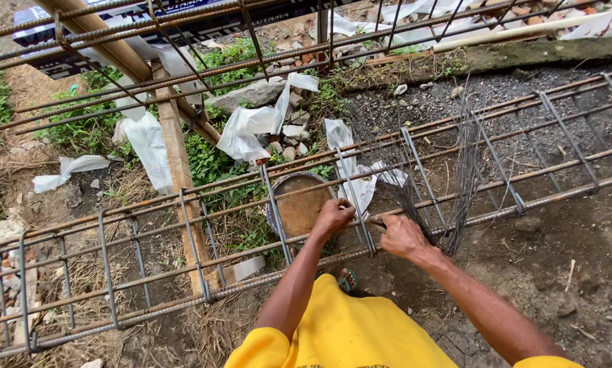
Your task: The person uses pliers to twist wire ties around the intersections of a rebar grid. They repeatedly grab wire, wrap it around the bars, and twist it tight to secure the structure.
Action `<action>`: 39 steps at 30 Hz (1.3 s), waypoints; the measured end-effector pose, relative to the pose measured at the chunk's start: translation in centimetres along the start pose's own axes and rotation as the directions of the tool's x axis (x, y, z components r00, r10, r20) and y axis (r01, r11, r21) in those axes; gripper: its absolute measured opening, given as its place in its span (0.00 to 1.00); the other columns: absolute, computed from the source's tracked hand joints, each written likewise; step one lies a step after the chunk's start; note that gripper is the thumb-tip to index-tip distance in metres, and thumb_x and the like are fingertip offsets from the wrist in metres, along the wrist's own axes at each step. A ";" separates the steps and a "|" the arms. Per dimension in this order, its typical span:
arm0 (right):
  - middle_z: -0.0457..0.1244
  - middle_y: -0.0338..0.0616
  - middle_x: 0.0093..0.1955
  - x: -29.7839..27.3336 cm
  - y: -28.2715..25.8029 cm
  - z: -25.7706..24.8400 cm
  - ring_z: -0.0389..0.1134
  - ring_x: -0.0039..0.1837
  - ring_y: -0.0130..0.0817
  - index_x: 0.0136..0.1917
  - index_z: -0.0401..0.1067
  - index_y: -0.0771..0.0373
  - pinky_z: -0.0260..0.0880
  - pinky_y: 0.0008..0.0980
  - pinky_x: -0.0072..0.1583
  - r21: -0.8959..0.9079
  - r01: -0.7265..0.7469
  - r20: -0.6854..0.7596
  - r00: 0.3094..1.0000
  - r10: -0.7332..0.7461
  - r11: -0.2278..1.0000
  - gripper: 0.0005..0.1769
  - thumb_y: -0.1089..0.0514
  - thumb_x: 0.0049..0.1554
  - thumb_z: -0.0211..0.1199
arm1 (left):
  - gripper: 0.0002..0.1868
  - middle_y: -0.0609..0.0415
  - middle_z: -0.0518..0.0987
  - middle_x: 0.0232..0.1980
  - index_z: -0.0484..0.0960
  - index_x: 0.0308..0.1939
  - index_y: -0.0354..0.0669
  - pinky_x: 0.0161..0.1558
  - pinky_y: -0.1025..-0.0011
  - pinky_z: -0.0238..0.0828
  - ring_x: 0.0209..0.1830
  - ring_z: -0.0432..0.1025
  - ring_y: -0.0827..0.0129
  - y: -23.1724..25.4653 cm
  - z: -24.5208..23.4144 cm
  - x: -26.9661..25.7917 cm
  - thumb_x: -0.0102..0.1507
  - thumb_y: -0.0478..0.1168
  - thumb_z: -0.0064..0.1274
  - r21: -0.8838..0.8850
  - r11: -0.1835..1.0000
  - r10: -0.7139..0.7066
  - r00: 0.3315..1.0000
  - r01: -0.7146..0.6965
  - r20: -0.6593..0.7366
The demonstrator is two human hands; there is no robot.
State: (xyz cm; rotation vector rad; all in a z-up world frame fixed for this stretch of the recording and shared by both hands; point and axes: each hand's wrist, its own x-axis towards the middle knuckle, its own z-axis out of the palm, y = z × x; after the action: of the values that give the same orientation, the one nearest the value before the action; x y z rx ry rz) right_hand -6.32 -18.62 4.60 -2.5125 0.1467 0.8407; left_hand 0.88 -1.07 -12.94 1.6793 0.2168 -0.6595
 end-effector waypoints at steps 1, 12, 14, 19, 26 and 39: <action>0.70 0.57 0.58 -0.3 -0.5 -0.1 0.69 0.64 0.58 0.64 0.73 0.61 0.65 0.62 0.66 -0.021 -0.011 -0.002 1.000 0.011 1.000 0.27 0.60 0.51 0.56 | 0.08 0.57 0.83 0.26 0.87 0.34 0.53 0.27 0.74 0.75 0.28 0.80 0.74 0.4 0.0 -0.4 0.56 0.48 0.60 0.145 0.989 0.041 0.999 -0.035 -0.036; 0.69 0.64 0.40 7.4 5.0 5.7 0.71 0.43 0.55 0.53 0.76 0.74 0.70 0.55 0.47 0.139 -0.194 0.137 0.975 0.175 0.971 0.22 0.55 0.54 0.54 | 0.11 0.41 0.83 0.27 0.80 0.36 0.31 0.28 0.73 0.79 0.25 0.80 0.64 4.0 -0.6 -3.7 0.61 0.39 0.53 -0.349 0.935 0.010 0.988 -0.064 -0.153; 0.68 0.60 0.32 9.6 6.5 7.7 0.71 0.29 0.49 0.50 0.75 0.76 0.73 0.48 0.37 0.272 -0.202 0.128 0.977 0.173 0.941 0.20 0.57 0.54 0.54 | 0.12 0.40 0.82 0.28 0.78 0.38 0.29 0.28 0.75 0.79 0.25 0.80 0.64 4.6 -0.9 -4.4 0.61 0.40 0.52 -0.461 0.887 -0.047 0.985 -0.037 -0.169; 0.62 0.54 0.25 8.7 5.5 7.3 0.67 0.26 0.46 0.40 0.74 0.71 0.65 0.40 0.33 0.185 -0.148 0.022 0.989 0.146 0.972 0.12 0.60 0.56 0.54 | 0.09 0.42 0.81 0.26 0.79 0.33 0.33 0.29 0.71 0.79 0.23 0.79 0.64 4.3 -0.6 -4.5 0.60 0.39 0.54 -0.481 0.872 -0.018 0.976 -0.092 -0.218; 0.66 0.68 0.38 10.6 5.8 8.4 0.72 0.41 0.57 0.47 0.75 0.79 0.72 0.52 0.44 0.394 -0.298 0.004 0.947 0.322 0.870 0.21 0.57 0.49 0.57 | 0.09 0.46 0.82 0.25 0.83 0.32 0.39 0.29 0.72 0.79 0.24 0.79 0.69 4.2 -0.2 -4.8 0.60 0.41 0.57 -0.377 0.919 0.041 0.979 -0.115 -0.197; 0.60 0.52 0.22 11.9 6.9 11.2 0.63 0.22 0.41 0.31 0.73 0.73 0.62 0.41 0.27 0.667 -0.209 -0.158 0.899 0.409 0.715 0.12 0.58 0.42 0.62 | 0.07 0.49 0.84 0.29 0.85 0.36 0.43 0.34 0.70 0.77 0.28 0.79 0.65 2.7 1.7 -6.5 0.66 0.39 0.54 0.011 0.963 0.264 0.931 -0.270 -0.253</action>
State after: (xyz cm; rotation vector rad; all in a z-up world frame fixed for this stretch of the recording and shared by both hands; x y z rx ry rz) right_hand -4.47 -18.71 -13.07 -1.9477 0.8428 0.4099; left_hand -3.61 -1.88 -7.32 1.7284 0.1711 -0.2372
